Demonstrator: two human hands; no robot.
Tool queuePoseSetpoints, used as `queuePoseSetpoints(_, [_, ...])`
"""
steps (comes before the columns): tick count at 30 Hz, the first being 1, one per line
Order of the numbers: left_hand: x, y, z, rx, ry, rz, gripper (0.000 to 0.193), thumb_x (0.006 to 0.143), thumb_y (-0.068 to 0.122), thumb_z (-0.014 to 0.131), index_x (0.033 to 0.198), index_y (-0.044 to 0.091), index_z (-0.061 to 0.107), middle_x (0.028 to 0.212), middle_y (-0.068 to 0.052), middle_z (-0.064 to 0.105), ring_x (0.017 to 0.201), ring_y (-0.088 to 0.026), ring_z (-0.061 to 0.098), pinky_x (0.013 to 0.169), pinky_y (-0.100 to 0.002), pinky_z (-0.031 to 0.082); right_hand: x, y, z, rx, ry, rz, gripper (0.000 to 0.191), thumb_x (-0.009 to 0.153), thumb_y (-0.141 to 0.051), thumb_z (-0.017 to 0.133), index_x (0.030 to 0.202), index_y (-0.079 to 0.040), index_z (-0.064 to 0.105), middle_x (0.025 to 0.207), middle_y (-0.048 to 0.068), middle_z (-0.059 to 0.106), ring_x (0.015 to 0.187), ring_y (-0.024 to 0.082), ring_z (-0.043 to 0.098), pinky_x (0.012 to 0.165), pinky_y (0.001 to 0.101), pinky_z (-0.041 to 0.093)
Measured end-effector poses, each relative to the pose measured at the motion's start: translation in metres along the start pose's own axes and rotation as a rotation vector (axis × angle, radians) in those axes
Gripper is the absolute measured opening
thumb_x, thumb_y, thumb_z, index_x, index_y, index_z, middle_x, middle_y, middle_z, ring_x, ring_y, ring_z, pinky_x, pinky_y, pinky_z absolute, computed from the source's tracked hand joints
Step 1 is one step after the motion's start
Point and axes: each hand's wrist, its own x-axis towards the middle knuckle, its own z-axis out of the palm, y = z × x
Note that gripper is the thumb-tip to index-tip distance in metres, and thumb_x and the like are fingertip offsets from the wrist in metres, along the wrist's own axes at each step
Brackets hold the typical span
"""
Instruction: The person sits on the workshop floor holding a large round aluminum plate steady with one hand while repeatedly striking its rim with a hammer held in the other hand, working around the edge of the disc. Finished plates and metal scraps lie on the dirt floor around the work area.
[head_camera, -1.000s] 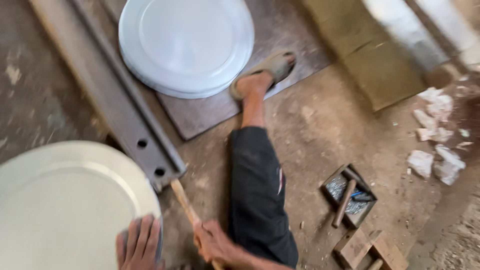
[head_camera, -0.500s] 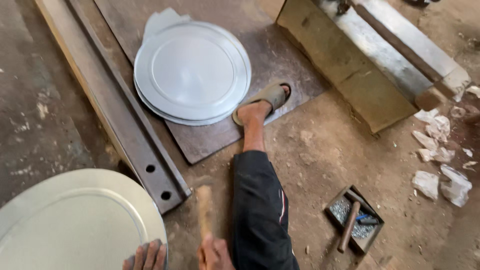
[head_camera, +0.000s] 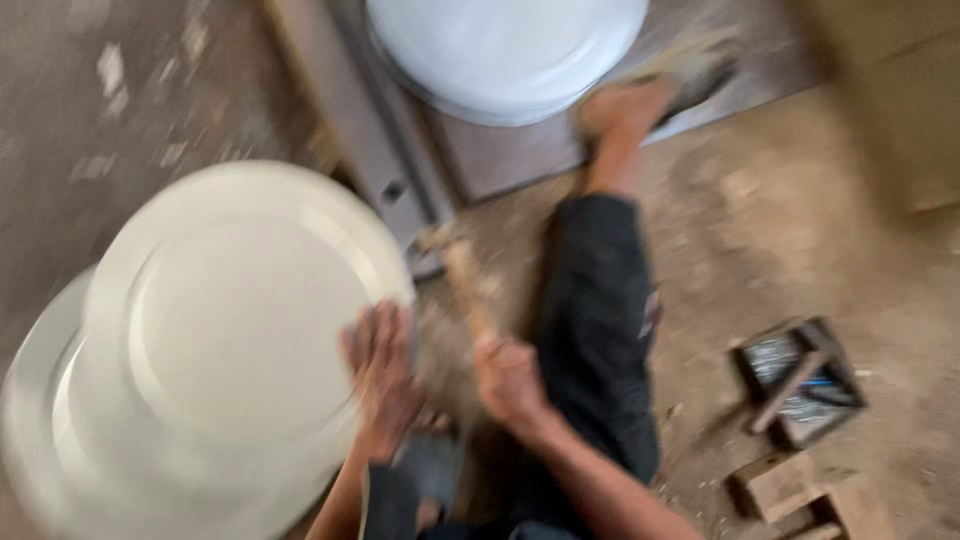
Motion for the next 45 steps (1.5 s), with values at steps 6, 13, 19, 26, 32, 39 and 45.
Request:
queuePoseSetpoints(6, [-0.009,-0.001,0.0,0.021,0.075,0.017,0.087,0.072,-0.003,0.062,0.156,0.009,0.042,0.165,-0.01,0.037,0.156,-0.035,0.024,0.126,-0.062,0.009,-0.003,-0.01,-0.012,0.193,-0.161,0.03,0.049,0.111,-0.022,0.052,0.065,-0.005,0.053,0.067,0.008,0.053,0.057,0.016,0.049,0.052,0.0347,0.036])
queuePoseSetpoints(13, [-0.007,0.003,-0.005,-0.028,0.048,-0.02,0.085,0.074,-0.004,0.059,0.156,0.007,0.043,0.167,-0.012,0.035,0.158,-0.038,0.023,0.127,-0.065,0.009,-0.001,-0.03,-0.025,0.612,-0.2,0.513,0.051,0.111,-0.029,0.042,0.066,-0.006,0.051,0.055,-0.001,0.048,0.046,0.01,0.044,0.042,0.0289,0.034])
queuePoseSetpoints(19, [-0.003,0.0,-0.002,-0.036,0.104,0.048,0.083,0.073,-0.005,0.057,0.155,0.006,0.044,0.165,-0.013,0.036,0.156,-0.04,0.024,0.125,-0.067,0.009,0.004,-0.011,-0.011,1.079,-0.192,0.973,0.057,0.107,-0.05,0.038,0.074,-0.005,0.051,0.058,0.0,0.047,0.043,0.011,0.043,0.04,0.029,0.039])
queuePoseSetpoints(26, [-0.009,-0.001,-0.003,-0.056,0.085,0.044,0.083,0.073,-0.004,0.058,0.154,0.008,0.046,0.165,-0.011,0.037,0.157,-0.037,0.024,0.127,-0.065,0.008,-0.007,-0.002,-0.006,1.024,-0.289,0.988,0.052,0.105,-0.049,0.04,0.078,-0.005,0.051,0.061,0.0,0.048,0.043,0.011,0.042,0.038,0.0303,0.039])
queuePoseSetpoints(32, [-0.007,0.001,-0.006,-0.017,0.054,0.024,0.084,0.074,-0.005,0.061,0.155,0.01,0.045,0.167,-0.01,0.037,0.159,-0.036,0.026,0.129,-0.063,0.01,-0.012,-0.003,-0.007,0.79,-0.332,0.877,0.056,0.107,-0.04,0.044,0.066,-0.003,0.054,0.053,0.002,0.049,0.041,0.012,0.046,0.038,0.0297,0.037])
queuePoseSetpoints(39, [-0.022,-0.007,-0.012,-0.106,0.031,0.071,0.084,0.076,0.001,0.069,0.156,0.008,0.043,0.166,-0.012,0.035,0.156,-0.038,0.025,0.126,-0.065,0.011,-0.018,-0.002,-0.01,0.704,0.058,0.125,0.046,0.112,-0.021,0.044,0.069,-0.005,0.049,0.061,-0.001,0.047,0.05,0.011,0.043,0.045,0.0287,0.032])
queuePoseSetpoints(45, [-0.012,-0.001,-0.012,0.059,0.001,0.04,0.089,0.071,-0.006,0.066,0.155,0.012,0.044,0.166,-0.009,0.038,0.158,-0.035,0.028,0.129,-0.062,0.012,-0.012,0.004,-0.004,1.001,-0.098,0.7,0.054,0.108,-0.044,0.036,0.074,-0.006,0.056,0.052,0.001,0.049,0.04,0.011,0.045,0.04,0.0285,0.038])
